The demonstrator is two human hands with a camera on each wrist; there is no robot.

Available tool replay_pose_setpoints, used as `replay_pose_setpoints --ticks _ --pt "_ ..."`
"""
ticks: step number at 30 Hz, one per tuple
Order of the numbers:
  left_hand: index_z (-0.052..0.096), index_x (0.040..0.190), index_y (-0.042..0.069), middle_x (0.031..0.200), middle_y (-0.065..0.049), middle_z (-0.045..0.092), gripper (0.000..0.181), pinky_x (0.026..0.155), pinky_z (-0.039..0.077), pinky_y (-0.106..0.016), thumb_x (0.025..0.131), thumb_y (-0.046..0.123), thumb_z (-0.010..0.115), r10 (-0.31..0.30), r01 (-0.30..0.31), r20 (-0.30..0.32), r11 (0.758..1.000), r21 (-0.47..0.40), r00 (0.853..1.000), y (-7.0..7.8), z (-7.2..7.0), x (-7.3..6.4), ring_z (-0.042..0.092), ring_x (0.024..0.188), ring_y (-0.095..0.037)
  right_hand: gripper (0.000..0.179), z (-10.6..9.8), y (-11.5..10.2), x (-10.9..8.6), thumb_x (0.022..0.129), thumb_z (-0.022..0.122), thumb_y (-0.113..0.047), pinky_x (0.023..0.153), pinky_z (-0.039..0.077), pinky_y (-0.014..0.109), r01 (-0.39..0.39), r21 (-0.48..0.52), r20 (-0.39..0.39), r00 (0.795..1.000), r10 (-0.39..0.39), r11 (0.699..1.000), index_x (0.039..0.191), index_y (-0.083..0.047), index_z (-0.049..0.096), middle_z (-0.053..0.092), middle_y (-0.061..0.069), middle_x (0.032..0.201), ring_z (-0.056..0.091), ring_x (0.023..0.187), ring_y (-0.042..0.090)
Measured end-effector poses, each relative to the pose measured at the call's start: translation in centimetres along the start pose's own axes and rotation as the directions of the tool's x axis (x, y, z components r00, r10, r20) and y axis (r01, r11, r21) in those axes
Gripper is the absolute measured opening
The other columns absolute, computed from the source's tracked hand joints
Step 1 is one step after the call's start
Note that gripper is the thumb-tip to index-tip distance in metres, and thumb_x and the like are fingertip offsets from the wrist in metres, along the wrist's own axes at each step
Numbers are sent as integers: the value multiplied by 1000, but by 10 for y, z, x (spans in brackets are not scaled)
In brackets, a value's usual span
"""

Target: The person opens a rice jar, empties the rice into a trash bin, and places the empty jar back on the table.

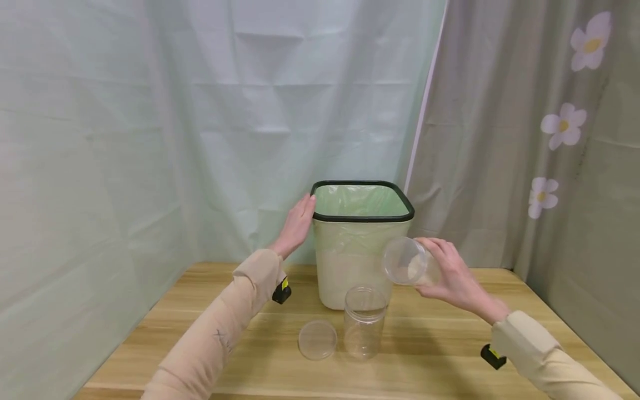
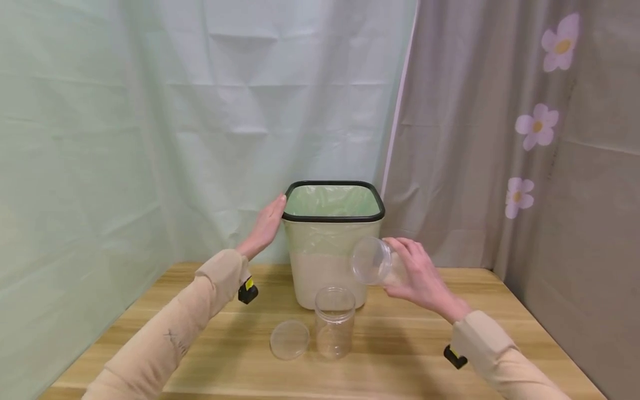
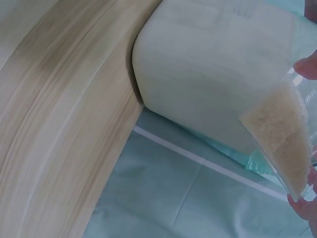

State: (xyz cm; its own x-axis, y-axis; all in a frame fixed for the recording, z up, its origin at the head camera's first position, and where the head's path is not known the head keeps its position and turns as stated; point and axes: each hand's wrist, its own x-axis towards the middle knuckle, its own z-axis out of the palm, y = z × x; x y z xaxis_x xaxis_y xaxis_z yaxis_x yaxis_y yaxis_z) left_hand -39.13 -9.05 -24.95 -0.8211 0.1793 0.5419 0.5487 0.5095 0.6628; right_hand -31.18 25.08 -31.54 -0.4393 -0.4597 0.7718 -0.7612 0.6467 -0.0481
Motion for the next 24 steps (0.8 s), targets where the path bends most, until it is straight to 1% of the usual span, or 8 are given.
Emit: replay_pose_setpoints --ticks 9,11,13,15,16,18,21,24 --pt "24 140 -1 143 -15 24 64 104 14 -34 97 46 23 43 -44 -33 999 -19 999 -1 -3 -11 20 130 -24 87 -1 -6 4 52 81 -25 69 40 43 -8 7 14 1000 8 1000 129 -11 43 44 11 119 41 98 26" --pt "28 139 0 141 -14 27 61 103 17 -36 97 44 27 73 -76 -67 996 -39 995 -1 -2 -16 23 128 -24 87 -1 -8 5 52 81 -24 68 41 43 -9 9 18 1000 9 1000 129 -12 43 44 10 119 41 98 26" --pt "33 135 -1 135 -15 30 54 100 23 -38 97 38 32 139 -145 -128 989 -35 982 -1 -1 -21 28 124 -25 88 0 -10 7 51 80 -25 69 40 43 -6 14 21 1000 6 1000 130 -12 43 44 10 120 41 99 26" --pt "38 128 -5 127 -17 34 45 97 27 -38 96 27 41 250 -255 -203 967 1 947 0 1 -25 32 117 -28 87 0 -11 9 52 80 -25 70 40 44 -1 21 22 1000 1 1000 130 -12 43 44 10 120 41 100 26" --pt "41 124 -7 122 -18 35 41 95 29 -38 95 22 44 315 -315 -238 948 38 919 1 2 -27 34 113 -29 87 1 -12 10 52 80 -25 70 40 44 2 24 22 1000 -3 1000 130 -12 43 44 10 120 40 101 26" --pt "43 118 -10 117 -20 38 35 93 30 -38 92 12 50 441 -427 -281 897 115 852 5 4 -32 36 109 -30 87 1 -13 11 53 80 -25 70 40 44 5 31 23 1000 -5 999 130 -12 43 44 10 120 40 102 26" --pt "44 115 -11 114 -22 42 36 95 29 -38 85 5 55 596 -560 -256 803 203 761 11 9 -38 38 107 -31 86 2 -15 13 53 80 -25 69 42 44 2 38 23 1000 -3 999 130 -12 43 44 11 120 40 102 26" --pt "46 113 -10 113 -20 44 37 94 30 -39 80 2 59 693 -653 -199 720 233 693 17 13 -45 40 106 -32 86 4 -17 14 54 79 -24 68 43 44 -4 48 23 1000 3 999 131 -12 42 44 11 120 39 102 26"
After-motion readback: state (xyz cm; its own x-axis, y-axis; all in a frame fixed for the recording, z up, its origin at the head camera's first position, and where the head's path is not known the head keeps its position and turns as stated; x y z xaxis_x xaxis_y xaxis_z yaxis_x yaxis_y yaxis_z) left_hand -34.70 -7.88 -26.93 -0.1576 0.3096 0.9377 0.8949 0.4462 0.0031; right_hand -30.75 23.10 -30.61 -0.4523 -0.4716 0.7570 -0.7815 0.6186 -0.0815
